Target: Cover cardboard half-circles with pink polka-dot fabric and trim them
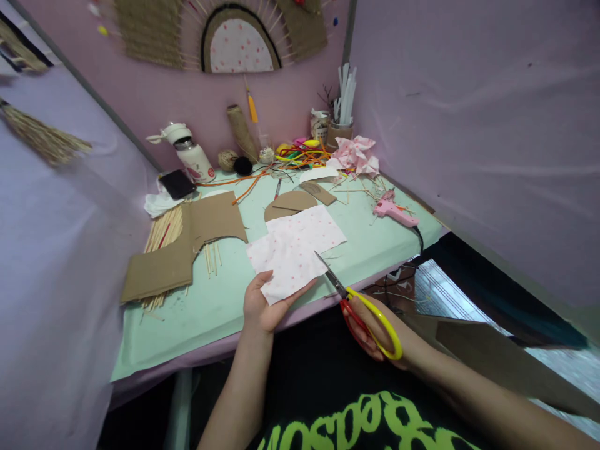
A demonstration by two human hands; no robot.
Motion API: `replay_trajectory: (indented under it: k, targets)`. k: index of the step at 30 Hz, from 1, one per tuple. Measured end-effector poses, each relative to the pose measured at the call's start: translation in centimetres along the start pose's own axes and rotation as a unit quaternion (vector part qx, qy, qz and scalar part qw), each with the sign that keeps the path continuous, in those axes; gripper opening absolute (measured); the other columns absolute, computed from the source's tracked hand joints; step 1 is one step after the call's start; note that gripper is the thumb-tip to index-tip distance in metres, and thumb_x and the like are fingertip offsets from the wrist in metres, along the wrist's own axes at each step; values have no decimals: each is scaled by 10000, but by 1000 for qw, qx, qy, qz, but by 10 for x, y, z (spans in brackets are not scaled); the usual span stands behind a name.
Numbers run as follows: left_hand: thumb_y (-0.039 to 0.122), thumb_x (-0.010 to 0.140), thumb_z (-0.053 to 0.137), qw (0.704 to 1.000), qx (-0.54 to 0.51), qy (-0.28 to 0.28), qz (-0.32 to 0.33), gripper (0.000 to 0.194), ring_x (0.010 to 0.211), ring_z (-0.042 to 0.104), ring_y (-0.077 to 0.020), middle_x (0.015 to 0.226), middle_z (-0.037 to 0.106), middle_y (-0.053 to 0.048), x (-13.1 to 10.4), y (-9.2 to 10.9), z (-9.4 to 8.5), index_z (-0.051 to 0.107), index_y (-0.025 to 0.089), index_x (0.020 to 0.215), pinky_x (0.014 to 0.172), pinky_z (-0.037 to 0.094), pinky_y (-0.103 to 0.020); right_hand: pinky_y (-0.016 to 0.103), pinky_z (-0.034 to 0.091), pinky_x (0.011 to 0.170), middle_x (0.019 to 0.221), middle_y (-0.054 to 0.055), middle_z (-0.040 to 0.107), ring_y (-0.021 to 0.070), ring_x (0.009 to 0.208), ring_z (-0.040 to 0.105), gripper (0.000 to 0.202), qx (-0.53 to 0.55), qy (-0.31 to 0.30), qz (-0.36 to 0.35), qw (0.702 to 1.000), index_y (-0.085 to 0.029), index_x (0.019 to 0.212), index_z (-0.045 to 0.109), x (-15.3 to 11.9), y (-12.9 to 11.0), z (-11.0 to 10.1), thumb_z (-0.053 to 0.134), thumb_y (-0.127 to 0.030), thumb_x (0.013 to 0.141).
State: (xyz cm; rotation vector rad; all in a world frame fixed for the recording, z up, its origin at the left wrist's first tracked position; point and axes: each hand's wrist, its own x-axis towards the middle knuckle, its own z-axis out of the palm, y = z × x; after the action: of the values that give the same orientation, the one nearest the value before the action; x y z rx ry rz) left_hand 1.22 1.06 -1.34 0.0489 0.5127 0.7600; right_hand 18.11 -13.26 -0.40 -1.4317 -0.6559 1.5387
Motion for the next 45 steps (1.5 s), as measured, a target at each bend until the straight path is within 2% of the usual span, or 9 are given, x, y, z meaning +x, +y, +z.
replay_trajectory:
  k: [9,14,22,28,36,45]
  targets:
    - [101,819,470,1000,9,20,10,750,1398,353,-348,1488,453,-106,1,0,0,257,281,1515,1131,204,-677,160,217,258,435,-120,391,36,275,257,580,-35,19,27,999,-215,818,428,-2,1,-3,521,-784,753]
    - [96,815,472,1000,4,18,8,766,1388,365,-353,1485,457,-105,1,1,-1,242,289,1520,1126,217,-679,172,213,290,450,-101,406,43,289,283,590,-36,7,22,999,-214,806,444,-5,-5,-2,455,-802,774]
    - [110,843,445,999,-3,-46,-16,774,1377,378,-343,1500,420,-110,3,2,-9,163,292,1540,1131,172,-678,194,231,321,424,-78,408,56,291,318,638,-51,-23,27,998,-219,704,416,0,-11,0,341,-848,780]
    - [101,828,461,1000,4,-3,0,780,1365,404,-347,1483,449,-114,0,0,-3,189,283,1535,1128,199,-680,177,252,299,447,-88,428,51,277,316,639,-52,-14,24,998,-213,772,441,8,-15,-3,376,-849,766]
    - [106,826,458,1000,5,-7,-8,769,1345,437,-344,1465,476,-114,1,1,-3,206,278,1532,1124,232,-672,183,266,321,408,-76,400,63,290,338,633,-106,-47,0,993,-218,691,407,12,-23,-5,334,-837,799]
    - [101,810,474,1000,4,19,-2,762,1361,409,-358,1464,482,-114,-1,0,0,253,268,1519,1115,244,-684,184,248,309,376,-77,367,62,276,316,624,-124,-32,-7,992,-222,647,400,12,-29,-1,327,-817,820]
